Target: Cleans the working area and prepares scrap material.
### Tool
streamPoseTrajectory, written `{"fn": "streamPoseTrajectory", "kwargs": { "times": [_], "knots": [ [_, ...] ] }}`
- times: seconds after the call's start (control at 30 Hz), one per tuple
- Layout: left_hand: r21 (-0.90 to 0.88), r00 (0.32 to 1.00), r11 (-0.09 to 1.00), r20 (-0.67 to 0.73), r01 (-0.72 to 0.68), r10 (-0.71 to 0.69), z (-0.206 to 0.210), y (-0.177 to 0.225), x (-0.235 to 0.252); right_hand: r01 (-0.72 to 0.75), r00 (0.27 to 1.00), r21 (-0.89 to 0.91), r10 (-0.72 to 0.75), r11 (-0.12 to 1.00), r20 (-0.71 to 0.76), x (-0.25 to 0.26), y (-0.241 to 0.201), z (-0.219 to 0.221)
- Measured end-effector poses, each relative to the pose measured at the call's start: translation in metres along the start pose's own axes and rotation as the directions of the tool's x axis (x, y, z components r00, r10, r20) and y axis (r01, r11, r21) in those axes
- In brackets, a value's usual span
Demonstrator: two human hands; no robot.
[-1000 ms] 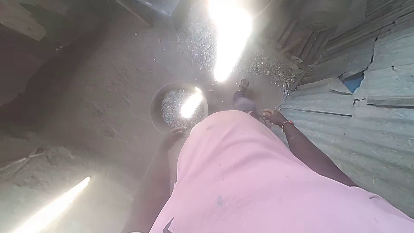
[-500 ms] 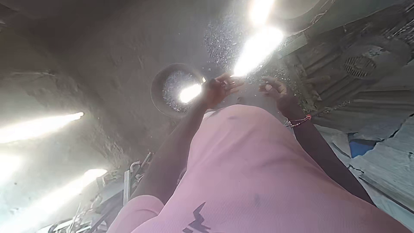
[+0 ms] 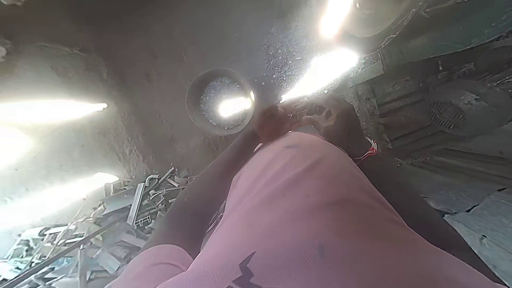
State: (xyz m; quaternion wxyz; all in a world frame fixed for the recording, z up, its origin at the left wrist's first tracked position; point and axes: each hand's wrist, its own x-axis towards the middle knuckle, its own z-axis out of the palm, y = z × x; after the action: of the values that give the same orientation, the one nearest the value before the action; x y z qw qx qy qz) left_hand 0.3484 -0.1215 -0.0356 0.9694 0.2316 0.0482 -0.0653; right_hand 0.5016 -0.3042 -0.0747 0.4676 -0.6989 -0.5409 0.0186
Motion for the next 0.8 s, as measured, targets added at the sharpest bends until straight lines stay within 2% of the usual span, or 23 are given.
{"fn": "streamPoseTrajectory", "kwargs": {
  "times": [0.03,0.07,0.1,0.17,0.27,0.37,0.47,0.57,0.67,0.8],
  "knots": [
    [0.046,0.999,0.999,-0.044,0.021,-0.019,0.001,-0.001,-0.001,-0.177,0.968,-0.007,0.175,0.984,0.181,0.014,-0.023,-0.018],
    [0.093,0.995,0.995,-0.09,0.046,-0.037,0.002,-0.003,-0.002,-0.334,0.898,-0.011,0.322,0.942,0.299,0.034,-0.047,-0.033],
    [0.15,0.988,0.985,-0.141,0.083,-0.062,0.007,-0.003,-0.001,-0.433,0.841,-0.031,0.416,0.901,0.347,0.045,-0.061,-0.038],
    [0.264,0.965,0.944,-0.218,0.199,-0.143,0.012,-0.002,0.003,-0.498,0.797,-0.061,0.484,0.865,0.361,0.045,-0.062,-0.035],
    [0.23,0.918,0.923,-0.325,0.309,-0.226,0.014,-0.014,0.009,-0.581,0.73,-0.115,0.579,0.805,0.363,0.029,-0.059,-0.036],
    [0.227,0.912,0.904,-0.289,0.362,-0.292,0.009,-0.019,0.025,-0.667,0.655,-0.151,0.67,0.73,0.349,0.018,-0.056,-0.044],
    [0.337,0.921,0.868,-0.267,0.364,-0.283,-0.004,-0.023,0.033,-0.793,0.514,-0.145,0.778,0.591,0.361,0.014,-0.053,-0.041],
    [0.427,0.926,0.833,-0.291,0.352,-0.242,-0.027,-0.025,0.024,-0.895,0.367,-0.08,0.825,0.44,0.43,0.017,-0.048,-0.025],
    [0.327,0.887,0.855,-0.372,0.402,-0.274,-0.051,-0.019,-0.006,-0.963,0.183,-0.065,0.813,0.262,0.553,0.026,-0.048,0.004],
    [0.296,0.855,0.864,-0.458,0.407,-0.245,-0.08,-0.018,-0.047,-0.984,0.048,-0.094,0.728,0.153,0.684,0.04,-0.043,0.056]
  ]
}}
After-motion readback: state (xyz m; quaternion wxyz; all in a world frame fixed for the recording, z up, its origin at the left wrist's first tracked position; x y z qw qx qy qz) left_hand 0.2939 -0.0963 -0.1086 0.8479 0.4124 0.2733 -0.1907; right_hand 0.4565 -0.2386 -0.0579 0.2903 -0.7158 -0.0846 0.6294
